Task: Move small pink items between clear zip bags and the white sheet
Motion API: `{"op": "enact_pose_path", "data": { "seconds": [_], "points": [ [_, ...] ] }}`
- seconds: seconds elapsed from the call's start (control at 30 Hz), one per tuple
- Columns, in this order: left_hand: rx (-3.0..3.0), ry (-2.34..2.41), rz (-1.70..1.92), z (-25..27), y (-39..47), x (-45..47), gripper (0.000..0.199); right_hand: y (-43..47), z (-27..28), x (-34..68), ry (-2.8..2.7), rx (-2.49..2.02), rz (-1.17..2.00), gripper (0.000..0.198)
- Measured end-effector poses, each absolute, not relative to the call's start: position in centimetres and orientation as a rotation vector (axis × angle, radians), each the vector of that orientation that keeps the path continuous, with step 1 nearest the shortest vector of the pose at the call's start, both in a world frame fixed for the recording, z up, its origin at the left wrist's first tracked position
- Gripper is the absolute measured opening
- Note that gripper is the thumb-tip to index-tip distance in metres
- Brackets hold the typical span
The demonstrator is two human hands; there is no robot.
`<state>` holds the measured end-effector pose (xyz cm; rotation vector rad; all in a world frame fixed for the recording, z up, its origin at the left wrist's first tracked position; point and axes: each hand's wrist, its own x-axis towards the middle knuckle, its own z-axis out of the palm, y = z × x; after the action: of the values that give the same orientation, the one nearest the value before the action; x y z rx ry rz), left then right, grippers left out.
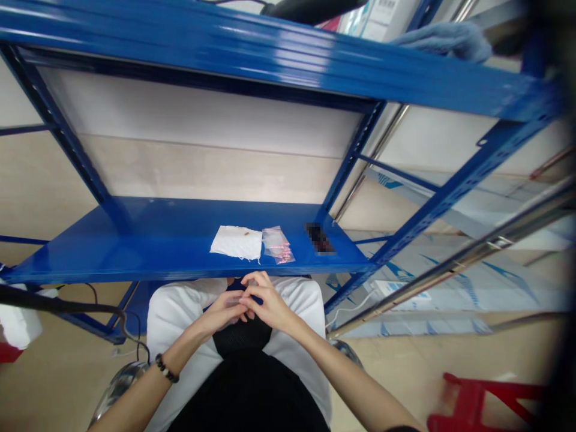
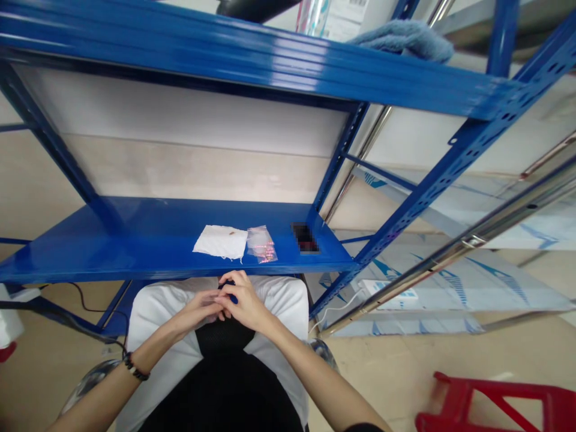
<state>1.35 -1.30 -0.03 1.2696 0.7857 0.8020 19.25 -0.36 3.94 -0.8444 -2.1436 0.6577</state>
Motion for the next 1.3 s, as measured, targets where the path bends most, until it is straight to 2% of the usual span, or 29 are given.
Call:
{"op": "enact_pose_path", "data": {
  "seconds": [0.13,0.2,0.27,0.37,0.57,0.63,0.77,0.93,1.3],
  "points": [
    [1.194,0.772,0.809,0.2,-1.1,0.7,0.052,0.3,3.3,19.5,-2.001,-0.9,0.743,0.021],
    [1.163,0.801,0.798,0.3,-0.9,0.5,0.062,0.8,2.7,19.5,-1.849,-0.963,0.791,0.016],
    [1.163,0.824,0.775,0.4,-0.9,0.4,0.065,1.4,2.1,19.6,-1.693,-0.988,0.875,0.019],
    [1.219,0.805,0.797,0.7,-1.0,0.5,0.054,2.0,1.7,19.9,-1.569,-0.979,0.992,0.036],
    [1.34,0.955,1.08,0.9,-0.4,0.6,0.03,1.8,1.8,19.6,-1.689,-0.973,1.036,0.024],
    [1.366,1.009,1.136,0.9,-0.2,0.5,0.029,1.6,1.8,19.4,-1.695,-0.979,1.061,0.022],
    [1.33,1.06,1.258,0.9,-0.4,0.4,0.026,1.9,1.7,19.5,-1.588,-0.93,1.245,0.033],
    [1.261,1.076,1.334,1.3,-0.7,0.4,0.026,2.0,1.8,19.5,-1.493,-0.926,1.428,0.029],
    [1.366,1.025,1.251,0.3,-0.8,0.9,0.027,0.9,1.7,18.5,-1.454,-0.921,1.447,0.018]
  ]
}}
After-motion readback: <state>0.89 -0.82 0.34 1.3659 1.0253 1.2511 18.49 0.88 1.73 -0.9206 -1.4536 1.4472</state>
